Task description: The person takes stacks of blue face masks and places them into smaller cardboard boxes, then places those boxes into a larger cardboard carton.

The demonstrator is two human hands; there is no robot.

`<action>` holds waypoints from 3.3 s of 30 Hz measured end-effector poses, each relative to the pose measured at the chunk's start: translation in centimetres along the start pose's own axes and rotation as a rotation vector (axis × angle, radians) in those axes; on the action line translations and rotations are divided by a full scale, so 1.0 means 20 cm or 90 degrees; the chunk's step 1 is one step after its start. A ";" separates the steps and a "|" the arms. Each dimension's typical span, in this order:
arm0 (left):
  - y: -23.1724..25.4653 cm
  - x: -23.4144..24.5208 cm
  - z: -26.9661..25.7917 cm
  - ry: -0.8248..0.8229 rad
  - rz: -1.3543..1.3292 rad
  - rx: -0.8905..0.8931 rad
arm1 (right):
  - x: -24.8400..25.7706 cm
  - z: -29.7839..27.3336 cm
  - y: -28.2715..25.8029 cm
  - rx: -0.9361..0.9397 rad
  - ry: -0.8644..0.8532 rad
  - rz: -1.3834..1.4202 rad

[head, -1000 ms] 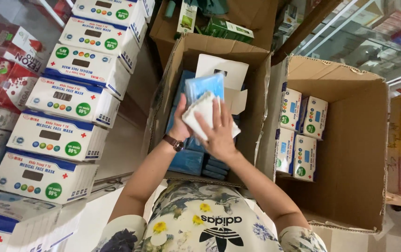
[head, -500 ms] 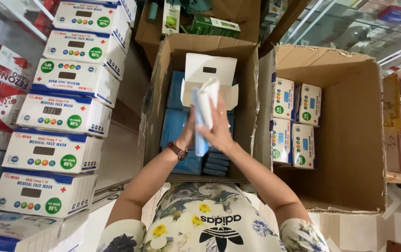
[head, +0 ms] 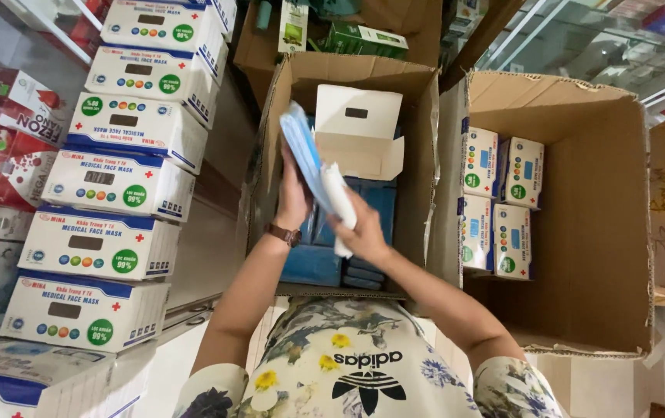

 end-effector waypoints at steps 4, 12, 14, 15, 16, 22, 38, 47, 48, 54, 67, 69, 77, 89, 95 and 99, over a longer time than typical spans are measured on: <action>-0.02 0.15 0.08 -0.007 -0.034 -0.021 | 0.09 0.04 0.15 -0.089 0.020 0.118; 0.03 0.09 0.13 -0.027 0.029 -0.013 | 0.46 0.18 0.15 -0.244 0.118 0.265; 0.06 0.03 0.15 -0.024 0.042 -0.046 | 0.55 0.19 0.21 -0.186 0.170 0.187; 0.08 0.01 0.16 -0.021 0.055 -0.081 | 0.60 0.20 0.24 -0.127 0.219 0.108; 0.08 0.01 0.19 -0.019 0.057 -0.081 | 0.62 0.19 0.27 -0.128 0.218 0.110; 0.00 -0.03 0.38 -0.045 0.350 -0.171 | 0.69 0.20 0.47 -0.165 0.334 0.132; -0.40 0.02 0.52 -0.263 1.148 -0.340 | 0.70 0.20 0.47 -0.243 0.361 0.345; -0.70 0.17 0.69 -0.259 1.296 -0.212 | 0.71 0.20 0.42 -0.254 0.348 0.336; -0.72 0.18 0.71 -0.256 1.306 -0.206 | 0.71 0.20 0.41 -0.260 0.343 0.323; -0.87 0.31 0.79 -0.230 1.329 -0.222 | 0.71 0.19 0.41 -0.270 0.343 0.326; -0.95 0.48 0.79 -0.269 1.373 -0.090 | 0.71 0.19 0.40 -0.297 0.347 0.364; -0.92 0.41 0.77 -0.269 1.358 -0.131 | 0.71 0.19 0.42 -0.294 0.347 0.361; -0.82 0.28 0.69 -0.195 1.265 0.429 | 0.70 0.19 0.41 -0.295 0.352 0.369; -0.75 0.49 0.78 -0.301 1.038 0.145 | 0.72 0.20 0.46 -0.290 0.354 0.398; -0.51 0.28 0.46 -0.322 0.982 0.143 | 0.73 0.18 0.52 -0.300 0.350 0.385; -0.82 0.77 0.27 -0.598 1.091 0.289 | 0.74 0.19 0.51 -0.262 0.350 0.385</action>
Point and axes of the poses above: each hand's wrist, its own z-axis towards the middle knuckle, its own x-axis out of the back of the hand, y = z × x, the point moved 1 cm from there along z, towards the middle knuckle, and after that the axes turned 5 degrees about -z, right-handed, at the moved point
